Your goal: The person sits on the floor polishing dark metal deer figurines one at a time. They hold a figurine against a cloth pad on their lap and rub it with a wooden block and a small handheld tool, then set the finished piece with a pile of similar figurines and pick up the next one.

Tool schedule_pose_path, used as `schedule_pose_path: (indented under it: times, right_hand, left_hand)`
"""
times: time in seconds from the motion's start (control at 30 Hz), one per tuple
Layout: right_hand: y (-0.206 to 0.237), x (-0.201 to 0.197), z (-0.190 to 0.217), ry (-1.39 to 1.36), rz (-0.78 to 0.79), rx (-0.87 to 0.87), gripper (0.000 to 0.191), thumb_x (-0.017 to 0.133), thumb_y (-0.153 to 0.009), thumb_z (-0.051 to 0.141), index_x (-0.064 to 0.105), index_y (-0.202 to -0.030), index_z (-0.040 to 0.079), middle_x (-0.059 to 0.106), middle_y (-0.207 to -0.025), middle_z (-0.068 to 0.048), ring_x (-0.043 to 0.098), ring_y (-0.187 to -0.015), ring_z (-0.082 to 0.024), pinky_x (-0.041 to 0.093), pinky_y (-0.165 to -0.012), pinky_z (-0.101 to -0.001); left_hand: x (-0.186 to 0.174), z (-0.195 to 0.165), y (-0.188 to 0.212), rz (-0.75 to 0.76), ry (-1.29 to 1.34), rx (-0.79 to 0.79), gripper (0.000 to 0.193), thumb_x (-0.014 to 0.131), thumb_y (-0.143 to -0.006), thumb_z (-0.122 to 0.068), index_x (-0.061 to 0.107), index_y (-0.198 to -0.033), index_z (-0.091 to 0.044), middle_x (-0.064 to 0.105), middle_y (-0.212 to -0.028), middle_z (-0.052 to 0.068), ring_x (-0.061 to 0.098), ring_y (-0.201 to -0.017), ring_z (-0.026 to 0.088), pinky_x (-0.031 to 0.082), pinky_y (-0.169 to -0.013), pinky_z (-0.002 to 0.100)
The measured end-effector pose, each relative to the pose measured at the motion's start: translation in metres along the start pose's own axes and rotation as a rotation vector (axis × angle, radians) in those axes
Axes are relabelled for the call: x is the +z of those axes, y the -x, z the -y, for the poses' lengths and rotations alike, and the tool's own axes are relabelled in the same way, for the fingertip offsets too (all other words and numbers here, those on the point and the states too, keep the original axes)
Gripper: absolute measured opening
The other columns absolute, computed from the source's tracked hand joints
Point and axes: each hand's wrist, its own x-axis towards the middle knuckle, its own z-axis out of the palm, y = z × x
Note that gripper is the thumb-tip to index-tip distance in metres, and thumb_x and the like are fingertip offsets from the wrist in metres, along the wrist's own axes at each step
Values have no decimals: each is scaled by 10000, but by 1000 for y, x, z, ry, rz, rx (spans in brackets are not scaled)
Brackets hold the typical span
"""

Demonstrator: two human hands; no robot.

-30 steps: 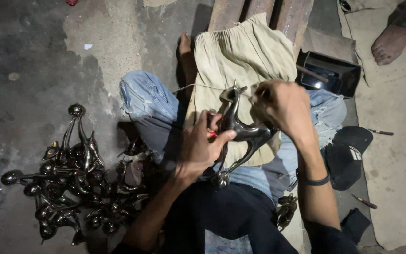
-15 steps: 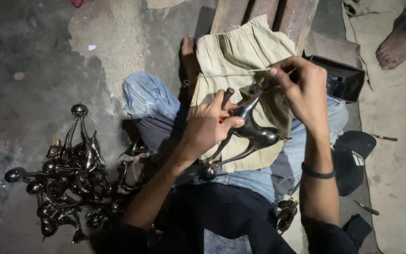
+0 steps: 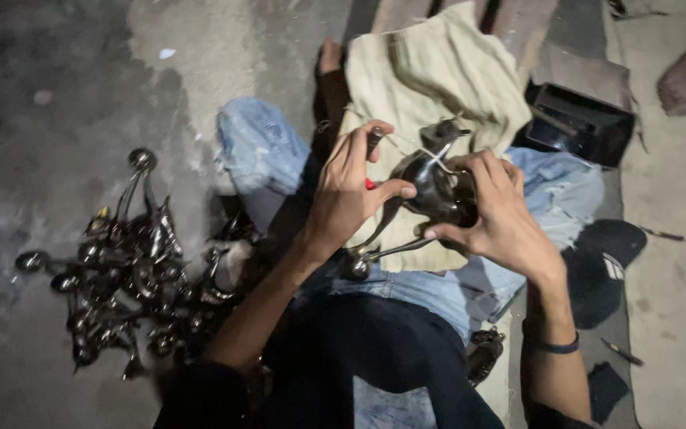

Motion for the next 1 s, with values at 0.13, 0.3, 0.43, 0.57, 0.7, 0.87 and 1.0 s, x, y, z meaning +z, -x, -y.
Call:
schedule_pose_path:
  times: [0.13,0.3,0.43,0.57,0.7,0.87,1.0]
  right_hand:
    - [2,14,1,-25,-59,97,777,903,-691,387,558,-1273,7,607,-1111,-155,545,-1139,-359,349,-1057,-470]
    - [4,18,-8,-41,-91,61,745,889,-703,384,582,-1264,2,640,-1098,-150,579,-1116,-347,348,-1044,-461]
    - [4,19,-11,-14,-67,52,768,893,-702,401,581,-1272,-9,639,-1086,-162,580,-1106,-339,344,-1040,-470]
    - [4,21,-12,1,-66,40,800,877,-740,418,555,-1322,-26,624,-1112,-170,577,-1102,-336,356,-1043,-464]
    - [4,22,-11,-5,-92,5,804,870,-750,411,545,-1342,-26,621,-1147,-172,582,-1120,-336,348,-1063,-475]
    - [6,23,-12,-12,-72,39,793,866,-746,407,545,-1336,-15,620,-1126,-173,584,-1105,-336,350,-1067,-474]
    - [6,25,-14,28,-108,-21,780,853,-784,399,534,-1361,-18,628,-1179,-182,573,-1156,-360,344,-1090,-482]
  left_hand:
    - [-18,7,18,-129,44,-328,360,769,-895,-233,668,-1208,-86,658,-905,44,627,-706,151,536,-523,296]
    - [-83,56,58,-409,-332,-611,246,549,-1063,-236,640,-1243,-95,688,-787,37,599,-507,157,503,-406,318]
    - [-107,99,90,-271,-531,-404,295,614,-1078,-284,618,-1176,-6,673,-886,88,628,-736,196,552,-655,324]
    - [-101,113,114,-136,-856,-253,484,672,-1027,-385,615,-1254,39,628,-853,99,612,-766,226,501,-641,367]
    - [-98,118,114,-189,-1057,-14,531,651,-896,-344,655,-1287,16,553,-780,102,558,-707,274,441,-659,456]
    - [-94,115,108,-201,-1060,54,342,552,-1028,-116,653,-1343,-27,523,-793,89,536,-742,270,420,-711,451]
    - [-106,109,105,-40,-762,-300,394,487,-1166,-254,595,-1374,63,505,-603,20,461,-459,191,370,-450,385]
